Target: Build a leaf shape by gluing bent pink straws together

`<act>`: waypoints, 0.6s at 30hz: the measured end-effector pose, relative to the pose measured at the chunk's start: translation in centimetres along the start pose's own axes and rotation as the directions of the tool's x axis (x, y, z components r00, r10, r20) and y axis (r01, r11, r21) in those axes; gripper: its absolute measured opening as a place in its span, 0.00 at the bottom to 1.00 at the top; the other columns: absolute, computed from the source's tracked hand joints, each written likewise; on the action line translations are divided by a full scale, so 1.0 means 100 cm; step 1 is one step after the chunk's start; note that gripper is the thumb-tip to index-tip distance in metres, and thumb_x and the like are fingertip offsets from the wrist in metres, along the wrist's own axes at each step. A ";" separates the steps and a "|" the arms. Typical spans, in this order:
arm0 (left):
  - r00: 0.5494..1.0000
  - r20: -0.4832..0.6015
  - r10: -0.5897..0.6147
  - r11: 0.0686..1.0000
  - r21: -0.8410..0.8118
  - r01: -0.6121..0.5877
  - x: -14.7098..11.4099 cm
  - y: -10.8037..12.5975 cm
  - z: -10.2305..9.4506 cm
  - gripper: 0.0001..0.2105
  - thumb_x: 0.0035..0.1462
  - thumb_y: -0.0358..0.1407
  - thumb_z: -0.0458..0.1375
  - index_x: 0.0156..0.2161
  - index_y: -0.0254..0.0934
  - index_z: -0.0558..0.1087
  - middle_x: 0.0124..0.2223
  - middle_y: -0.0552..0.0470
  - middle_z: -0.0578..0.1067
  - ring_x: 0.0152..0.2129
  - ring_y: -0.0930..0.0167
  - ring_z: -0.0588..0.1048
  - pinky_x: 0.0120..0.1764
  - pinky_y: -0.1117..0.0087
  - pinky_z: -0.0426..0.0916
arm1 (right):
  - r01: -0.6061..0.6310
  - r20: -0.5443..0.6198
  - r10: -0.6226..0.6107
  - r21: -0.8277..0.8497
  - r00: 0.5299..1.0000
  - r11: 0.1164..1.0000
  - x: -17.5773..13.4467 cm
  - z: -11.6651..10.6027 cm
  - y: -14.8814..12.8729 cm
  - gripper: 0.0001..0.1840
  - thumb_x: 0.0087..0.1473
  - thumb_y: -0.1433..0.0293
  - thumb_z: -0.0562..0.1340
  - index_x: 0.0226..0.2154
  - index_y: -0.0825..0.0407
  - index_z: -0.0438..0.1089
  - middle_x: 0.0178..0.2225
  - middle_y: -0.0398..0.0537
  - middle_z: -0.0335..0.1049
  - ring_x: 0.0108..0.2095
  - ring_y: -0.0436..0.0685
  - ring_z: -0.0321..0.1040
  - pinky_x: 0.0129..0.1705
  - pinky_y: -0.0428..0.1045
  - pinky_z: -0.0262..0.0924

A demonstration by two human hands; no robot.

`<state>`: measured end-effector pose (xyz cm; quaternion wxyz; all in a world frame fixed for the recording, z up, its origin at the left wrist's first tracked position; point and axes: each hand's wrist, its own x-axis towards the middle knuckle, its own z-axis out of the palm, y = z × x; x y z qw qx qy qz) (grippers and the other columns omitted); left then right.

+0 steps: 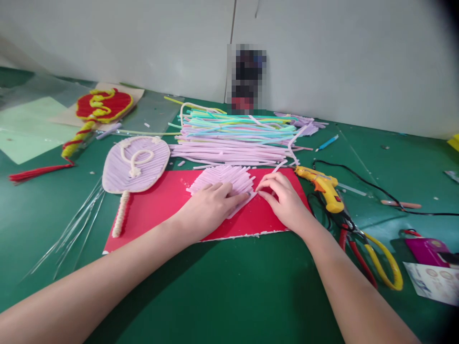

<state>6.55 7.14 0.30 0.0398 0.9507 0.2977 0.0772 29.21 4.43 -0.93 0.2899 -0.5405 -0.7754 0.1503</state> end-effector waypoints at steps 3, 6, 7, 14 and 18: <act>1.000 -0.011 0.000 1.000 -0.006 0.000 0.000 -0.001 0.001 0.18 0.65 0.33 0.44 0.57 0.43 0.66 0.35 0.49 0.66 0.28 0.71 0.68 0.35 0.67 0.67 | -0.002 -0.010 0.002 -0.006 1.000 1.000 0.000 0.000 -0.001 0.05 0.58 0.70 0.56 0.36 0.47 0.67 0.40 0.49 0.63 0.46 0.59 0.63 0.50 0.58 0.59; 1.000 0.001 0.000 1.000 -0.008 0.000 0.000 0.000 0.001 0.18 0.65 0.33 0.45 0.57 0.44 0.65 0.36 0.49 0.66 0.29 0.71 0.68 0.36 0.67 0.67 | -0.008 -0.005 0.008 -0.004 1.000 1.000 0.000 -0.001 -0.003 0.04 0.58 0.70 0.56 0.36 0.47 0.66 0.40 0.49 0.63 0.46 0.58 0.63 0.49 0.56 0.60; 1.000 0.010 -0.001 1.000 -0.007 0.001 0.000 0.000 0.001 0.18 0.65 0.32 0.45 0.57 0.44 0.65 0.36 0.49 0.66 0.29 0.70 0.68 0.36 0.67 0.68 | -0.009 -0.003 0.009 -0.002 1.000 1.000 -0.001 -0.002 -0.004 0.04 0.58 0.70 0.56 0.36 0.47 0.66 0.40 0.49 0.63 0.46 0.58 0.63 0.48 0.55 0.61; 1.000 0.004 -0.003 1.000 0.009 0.003 0.001 0.000 -0.001 0.18 0.65 0.33 0.44 0.57 0.44 0.66 0.36 0.49 0.66 0.29 0.71 0.68 0.37 0.68 0.68 | -0.013 -0.018 0.013 -0.012 1.000 1.000 -0.001 -0.001 -0.007 0.04 0.58 0.68 0.57 0.37 0.48 0.66 0.39 0.50 0.64 0.45 0.59 0.62 0.45 0.55 0.62; 1.000 0.008 -0.001 1.000 0.014 0.001 0.001 0.000 0.000 0.18 0.65 0.33 0.44 0.57 0.44 0.66 0.36 0.49 0.66 0.29 0.71 0.68 0.37 0.68 0.68 | -0.004 -0.023 0.003 -0.017 1.000 1.000 0.000 0.000 -0.006 0.03 0.57 0.67 0.58 0.36 0.48 0.65 0.39 0.50 0.64 0.44 0.59 0.63 0.44 0.55 0.63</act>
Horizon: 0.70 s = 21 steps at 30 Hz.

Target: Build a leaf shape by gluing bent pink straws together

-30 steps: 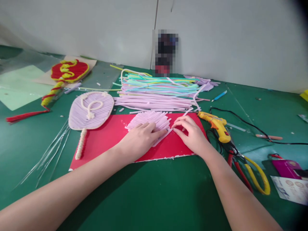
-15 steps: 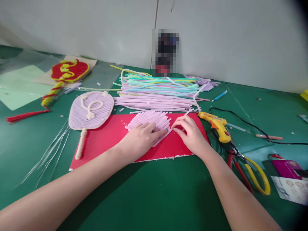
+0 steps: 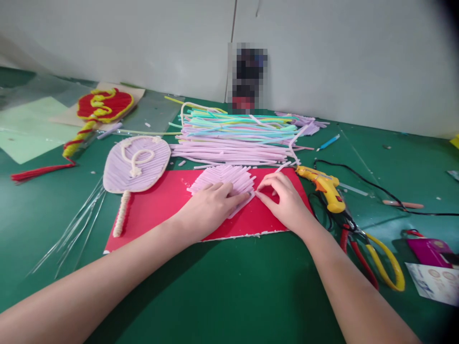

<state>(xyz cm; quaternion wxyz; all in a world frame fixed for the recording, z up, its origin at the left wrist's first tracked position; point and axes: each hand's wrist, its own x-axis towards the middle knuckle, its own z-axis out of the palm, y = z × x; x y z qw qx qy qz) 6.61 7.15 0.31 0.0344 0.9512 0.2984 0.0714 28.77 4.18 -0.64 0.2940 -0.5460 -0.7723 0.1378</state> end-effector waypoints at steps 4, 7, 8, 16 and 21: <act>1.000 0.013 -0.011 1.000 -0.007 0.011 0.000 0.000 0.000 0.18 0.65 0.33 0.45 0.57 0.45 0.66 0.36 0.49 0.66 0.29 0.70 0.68 0.36 0.67 0.68 | -0.004 -0.002 0.004 0.006 1.000 1.000 0.000 0.000 0.000 0.03 0.57 0.67 0.59 0.36 0.48 0.65 0.39 0.50 0.63 0.44 0.58 0.63 0.44 0.55 0.63; 1.000 0.010 -0.006 1.000 -0.009 0.006 -0.001 0.000 0.000 0.18 0.65 0.34 0.45 0.57 0.45 0.66 0.36 0.49 0.66 0.29 0.70 0.68 0.37 0.66 0.68 | -0.015 -0.002 0.015 0.009 1.000 1.000 0.000 -0.001 -0.001 0.03 0.57 0.67 0.59 0.36 0.48 0.65 0.39 0.49 0.63 0.44 0.58 0.63 0.44 0.54 0.63; 1.000 0.009 -0.004 1.000 -0.009 0.004 -0.001 0.000 0.000 0.18 0.65 0.34 0.45 0.57 0.45 0.66 0.36 0.49 0.66 0.29 0.70 0.68 0.37 0.67 0.68 | -0.016 -0.002 0.016 0.011 1.000 1.000 0.000 -0.001 -0.001 0.03 0.57 0.67 0.59 0.36 0.48 0.65 0.39 0.49 0.63 0.44 0.58 0.63 0.44 0.54 0.63; 1.000 0.019 -0.009 1.000 -0.006 0.009 -0.001 0.000 0.000 0.18 0.65 0.34 0.45 0.58 0.45 0.65 0.37 0.49 0.66 0.29 0.71 0.68 0.36 0.68 0.68 | -0.004 -0.016 0.005 0.014 1.000 1.000 0.001 -0.001 -0.003 0.04 0.58 0.66 0.58 0.36 0.48 0.65 0.38 0.49 0.65 0.43 0.58 0.64 0.43 0.54 0.63; 1.000 0.015 -0.006 1.000 -0.010 0.006 -0.001 -0.001 0.002 0.17 0.65 0.34 0.45 0.57 0.45 0.65 0.37 0.49 0.66 0.30 0.70 0.69 0.37 0.67 0.67 | -0.003 -0.024 0.003 -0.004 1.000 1.000 0.001 0.000 -0.003 0.04 0.57 0.66 0.58 0.37 0.49 0.65 0.38 0.49 0.64 0.43 0.58 0.64 0.42 0.53 0.63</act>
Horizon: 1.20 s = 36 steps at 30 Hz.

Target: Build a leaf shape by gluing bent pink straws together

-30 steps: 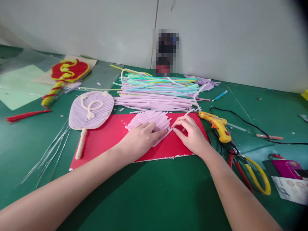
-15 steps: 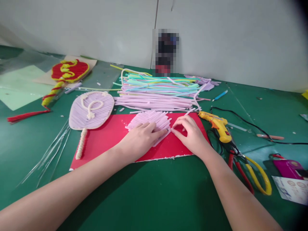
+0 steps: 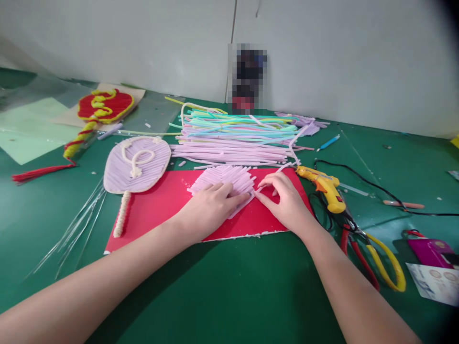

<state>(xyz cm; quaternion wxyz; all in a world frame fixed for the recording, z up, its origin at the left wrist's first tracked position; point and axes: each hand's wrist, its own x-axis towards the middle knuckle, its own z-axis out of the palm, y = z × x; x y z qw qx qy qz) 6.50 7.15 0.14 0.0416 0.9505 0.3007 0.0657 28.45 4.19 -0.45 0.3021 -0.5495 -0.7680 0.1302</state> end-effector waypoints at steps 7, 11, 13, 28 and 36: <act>1.000 -0.016 -0.012 1.000 0.001 0.012 0.002 0.001 0.000 0.18 0.65 0.34 0.45 0.58 0.40 0.64 0.38 0.48 0.69 0.32 0.69 0.71 0.39 0.66 0.69 | -0.008 -0.013 0.008 -0.003 1.000 1.000 0.001 0.000 0.000 0.03 0.57 0.67 0.58 0.36 0.49 0.65 0.37 0.49 0.64 0.41 0.58 0.64 0.41 0.53 0.63; 0.999 -0.006 -0.032 0.999 -0.006 0.032 0.003 0.003 -0.002 0.18 0.66 0.36 0.44 0.57 0.37 0.64 0.39 0.47 0.70 0.32 0.68 0.72 0.39 0.65 0.69 | -0.018 -0.031 0.018 -0.019 0.999 1.000 0.000 0.002 -0.001 0.04 0.57 0.68 0.59 0.36 0.49 0.65 0.38 0.50 0.63 0.42 0.58 0.64 0.43 0.53 0.63; 1.000 -0.012 -0.026 1.000 -0.013 0.026 0.004 0.003 -0.002 0.18 0.66 0.36 0.43 0.57 0.37 0.65 0.39 0.47 0.70 0.32 0.68 0.72 0.38 0.64 0.69 | -0.018 -0.038 0.017 -0.038 0.999 0.999 -0.001 0.003 -0.002 0.06 0.56 0.66 0.60 0.37 0.49 0.65 0.38 0.50 0.62 0.43 0.58 0.64 0.45 0.54 0.63; 0.999 -0.033 -0.019 1.000 -0.005 0.019 0.003 0.002 -0.001 0.17 0.66 0.36 0.44 0.56 0.37 0.66 0.37 0.47 0.70 0.31 0.69 0.72 0.38 0.66 0.70 | -0.007 -0.034 0.005 -0.053 0.999 0.999 -0.001 0.002 -0.005 0.09 0.54 0.66 0.61 0.39 0.49 0.64 0.40 0.51 0.62 0.45 0.60 0.64 0.47 0.56 0.63; 0.998 0.047 -0.041 0.994 -0.104 0.046 0.002 -0.001 -0.004 0.19 0.63 0.27 0.45 0.58 0.39 0.63 0.41 0.47 0.69 0.34 0.69 0.72 0.40 0.66 0.68 | 0.001 -0.038 -0.003 -0.062 0.999 0.998 -0.001 0.001 -0.007 0.08 0.55 0.67 0.60 0.40 0.48 0.64 0.40 0.51 0.62 0.44 0.60 0.64 0.47 0.56 0.63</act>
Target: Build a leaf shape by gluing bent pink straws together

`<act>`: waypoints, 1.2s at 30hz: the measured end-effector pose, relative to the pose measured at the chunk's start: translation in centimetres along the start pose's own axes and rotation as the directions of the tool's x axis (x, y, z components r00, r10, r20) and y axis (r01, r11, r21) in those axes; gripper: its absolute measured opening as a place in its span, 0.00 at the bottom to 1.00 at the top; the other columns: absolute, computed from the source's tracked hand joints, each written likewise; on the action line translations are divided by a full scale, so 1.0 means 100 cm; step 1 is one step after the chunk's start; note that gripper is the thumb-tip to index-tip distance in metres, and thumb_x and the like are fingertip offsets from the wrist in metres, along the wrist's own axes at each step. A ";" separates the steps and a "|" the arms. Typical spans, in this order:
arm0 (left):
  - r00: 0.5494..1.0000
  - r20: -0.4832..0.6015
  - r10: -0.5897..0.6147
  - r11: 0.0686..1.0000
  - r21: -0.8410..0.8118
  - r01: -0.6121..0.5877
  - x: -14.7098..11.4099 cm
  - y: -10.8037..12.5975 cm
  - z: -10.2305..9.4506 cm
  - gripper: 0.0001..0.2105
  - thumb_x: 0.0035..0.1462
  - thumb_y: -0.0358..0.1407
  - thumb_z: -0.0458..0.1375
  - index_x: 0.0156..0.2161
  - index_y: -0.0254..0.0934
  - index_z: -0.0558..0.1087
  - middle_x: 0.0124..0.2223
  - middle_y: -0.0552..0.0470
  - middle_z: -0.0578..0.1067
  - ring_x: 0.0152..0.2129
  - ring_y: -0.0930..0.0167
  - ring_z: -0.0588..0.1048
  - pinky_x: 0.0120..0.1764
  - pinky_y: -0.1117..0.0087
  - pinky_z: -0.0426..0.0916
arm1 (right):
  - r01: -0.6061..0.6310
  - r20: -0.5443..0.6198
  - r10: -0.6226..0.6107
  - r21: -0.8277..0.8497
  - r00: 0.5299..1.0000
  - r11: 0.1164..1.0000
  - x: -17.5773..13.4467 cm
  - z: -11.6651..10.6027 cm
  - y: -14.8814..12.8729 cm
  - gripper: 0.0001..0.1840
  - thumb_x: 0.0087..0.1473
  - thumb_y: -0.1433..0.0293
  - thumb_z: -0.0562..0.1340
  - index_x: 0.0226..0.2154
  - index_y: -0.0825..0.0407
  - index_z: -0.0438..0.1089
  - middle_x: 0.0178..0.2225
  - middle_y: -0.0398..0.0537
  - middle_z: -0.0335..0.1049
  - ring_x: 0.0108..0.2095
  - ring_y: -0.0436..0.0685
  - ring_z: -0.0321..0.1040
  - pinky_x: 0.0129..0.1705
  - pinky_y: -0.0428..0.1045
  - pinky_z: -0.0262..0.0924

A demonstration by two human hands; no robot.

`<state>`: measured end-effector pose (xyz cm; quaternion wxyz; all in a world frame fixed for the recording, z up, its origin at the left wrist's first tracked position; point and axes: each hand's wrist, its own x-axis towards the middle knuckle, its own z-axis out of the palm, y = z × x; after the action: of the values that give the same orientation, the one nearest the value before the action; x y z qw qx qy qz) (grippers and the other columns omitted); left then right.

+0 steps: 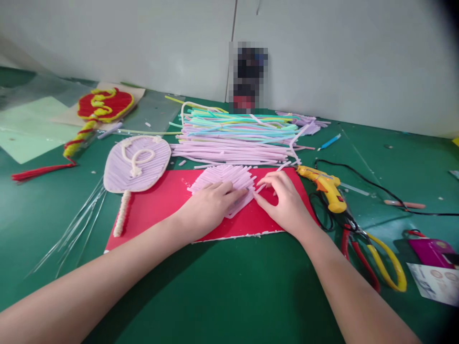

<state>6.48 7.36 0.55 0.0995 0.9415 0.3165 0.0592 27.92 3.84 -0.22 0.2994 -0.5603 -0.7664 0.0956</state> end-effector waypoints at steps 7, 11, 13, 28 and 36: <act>1.000 0.014 0.008 1.000 -0.030 -0.007 0.000 -0.002 -0.001 0.19 0.63 0.29 0.47 0.59 0.39 0.62 0.41 0.48 0.68 0.34 0.69 0.71 0.40 0.67 0.67 | 0.047 0.045 -0.045 -0.052 0.998 0.998 -0.001 0.002 -0.006 0.13 0.51 0.66 0.62 0.41 0.49 0.64 0.42 0.52 0.61 0.47 0.62 0.62 0.50 0.58 0.61; 1.000 0.008 0.009 1.000 -0.010 -0.008 0.000 -0.002 0.000 0.19 0.64 0.30 0.47 0.59 0.39 0.62 0.40 0.48 0.69 0.33 0.70 0.71 0.40 0.68 0.67 | 0.039 0.027 -0.037 -0.065 0.999 0.997 -0.001 0.002 -0.004 0.13 0.51 0.65 0.62 0.41 0.49 0.64 0.41 0.52 0.62 0.47 0.62 0.62 0.49 0.58 0.61; 1.000 0.003 0.010 1.000 -0.008 -0.010 0.000 -0.002 -0.001 0.19 0.63 0.29 0.47 0.59 0.39 0.62 0.40 0.48 0.69 0.33 0.70 0.71 0.39 0.68 0.67 | 0.028 0.014 -0.027 -0.068 1.000 0.997 -0.001 0.001 -0.005 0.12 0.52 0.65 0.62 0.40 0.49 0.64 0.41 0.52 0.62 0.47 0.63 0.62 0.49 0.59 0.61; 1.000 -0.003 0.006 0.999 -0.051 -0.006 0.000 -0.002 0.000 0.16 0.62 0.30 0.49 0.55 0.37 0.65 0.40 0.49 0.68 0.32 0.70 0.70 0.37 0.68 0.66 | 0.046 0.051 -0.044 -0.053 0.998 0.998 -0.002 0.007 -0.019 0.17 0.49 0.61 0.65 0.39 0.50 0.62 0.41 0.53 0.63 0.44 0.63 0.63 0.46 0.59 0.61; 1.000 -0.019 0.007 0.998 -0.069 -0.009 0.000 -0.001 0.000 0.16 0.62 0.31 0.49 0.55 0.38 0.65 0.40 0.49 0.69 0.32 0.71 0.70 0.37 0.69 0.67 | 0.048 0.050 -0.048 -0.006 0.998 0.999 -0.004 0.008 -0.022 0.13 0.51 0.63 0.63 0.37 0.49 0.61 0.38 0.52 0.62 0.43 0.62 0.63 0.44 0.58 0.62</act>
<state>6.41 7.47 0.57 0.1286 0.9382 0.3115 0.0791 25.78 2.89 0.07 0.2805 -0.5401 -0.7872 0.0997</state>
